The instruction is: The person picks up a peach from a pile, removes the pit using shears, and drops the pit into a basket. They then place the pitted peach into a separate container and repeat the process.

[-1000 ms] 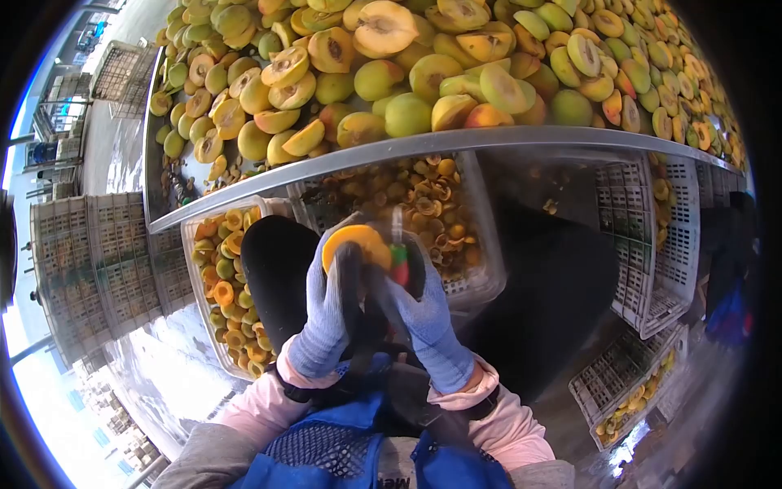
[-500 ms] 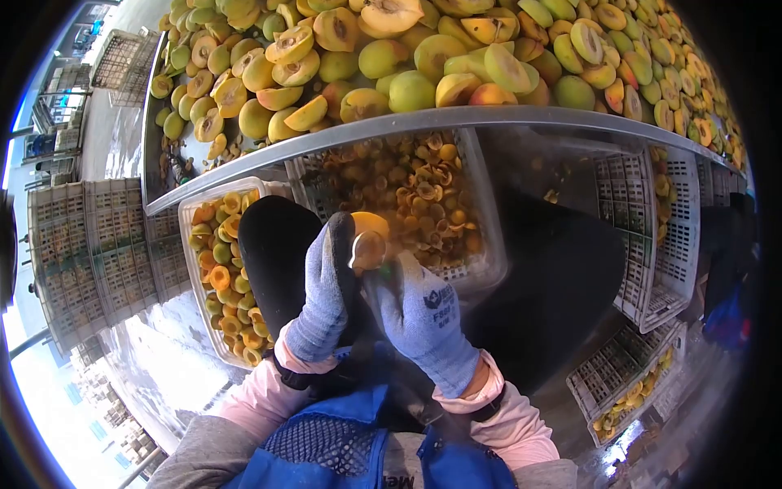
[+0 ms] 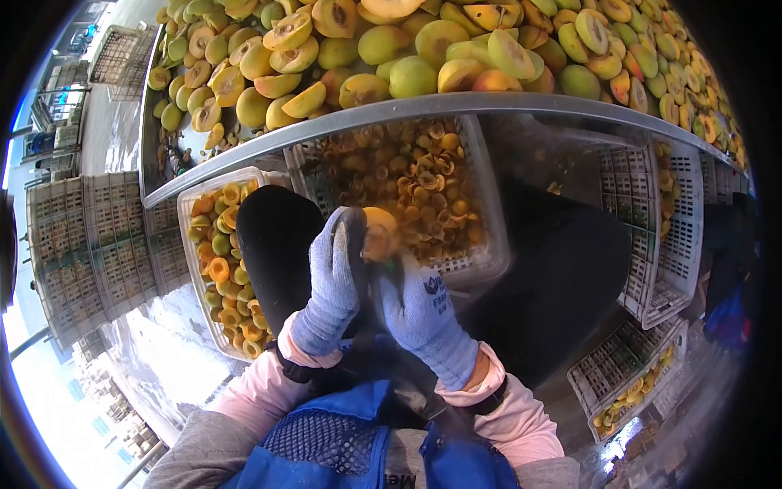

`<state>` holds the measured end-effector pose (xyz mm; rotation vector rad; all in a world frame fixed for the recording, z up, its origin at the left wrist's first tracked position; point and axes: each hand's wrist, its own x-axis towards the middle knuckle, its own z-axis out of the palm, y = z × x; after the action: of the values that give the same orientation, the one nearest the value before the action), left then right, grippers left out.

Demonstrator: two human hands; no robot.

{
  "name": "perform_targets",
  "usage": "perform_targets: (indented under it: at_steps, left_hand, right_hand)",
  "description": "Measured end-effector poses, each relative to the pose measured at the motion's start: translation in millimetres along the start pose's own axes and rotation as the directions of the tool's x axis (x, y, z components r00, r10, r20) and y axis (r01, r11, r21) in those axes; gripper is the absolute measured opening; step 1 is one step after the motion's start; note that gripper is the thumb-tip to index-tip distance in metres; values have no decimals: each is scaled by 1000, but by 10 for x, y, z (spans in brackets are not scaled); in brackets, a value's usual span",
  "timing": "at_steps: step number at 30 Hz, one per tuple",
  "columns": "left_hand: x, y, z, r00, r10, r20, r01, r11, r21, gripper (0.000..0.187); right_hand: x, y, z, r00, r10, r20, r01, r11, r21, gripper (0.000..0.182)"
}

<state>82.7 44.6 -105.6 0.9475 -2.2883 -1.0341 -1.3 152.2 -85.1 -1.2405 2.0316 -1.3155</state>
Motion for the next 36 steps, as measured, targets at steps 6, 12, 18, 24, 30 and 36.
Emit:
perform_targets:
  at_steps: [6, 12, 18, 24, 30, 36]
  left_hand:
    - [-39, -139, -40, 983, 174, 67, -182, 972, 149, 39]
    - [-16, -22, -143, 968, -77, 239, 71, 997, 35, 58]
    - [31, -104, -47, 991, -37, 131, 56, 989, -139, 28]
    - [9, -85, -45, 993, -40, 110, 47, 997, -61, 31]
    - [-88, -308, 18, 931, -224, 288, 293, 929, -225, 24]
    - [-55, -115, -58, 886, -298, 356, 457, 697, -552, 50]
  right_hand:
    - [-15, -3, -31, 985, 130, 117, -144, 982, 120, 28]
    - [-178, 143, 100, 961, 253, 109, -270, 944, 188, 31]
    - [-225, 260, 100, 961, 183, 210, -207, 973, 100, 31]
    - [-234, 119, 152, 817, 478, 324, -573, 605, 553, 30]
    - [-63, 91, 21, 439, 82, 895, -696, -599, 396, 45]
    - [-29, 102, 129, 730, -394, 559, -573, -799, 184, 45]
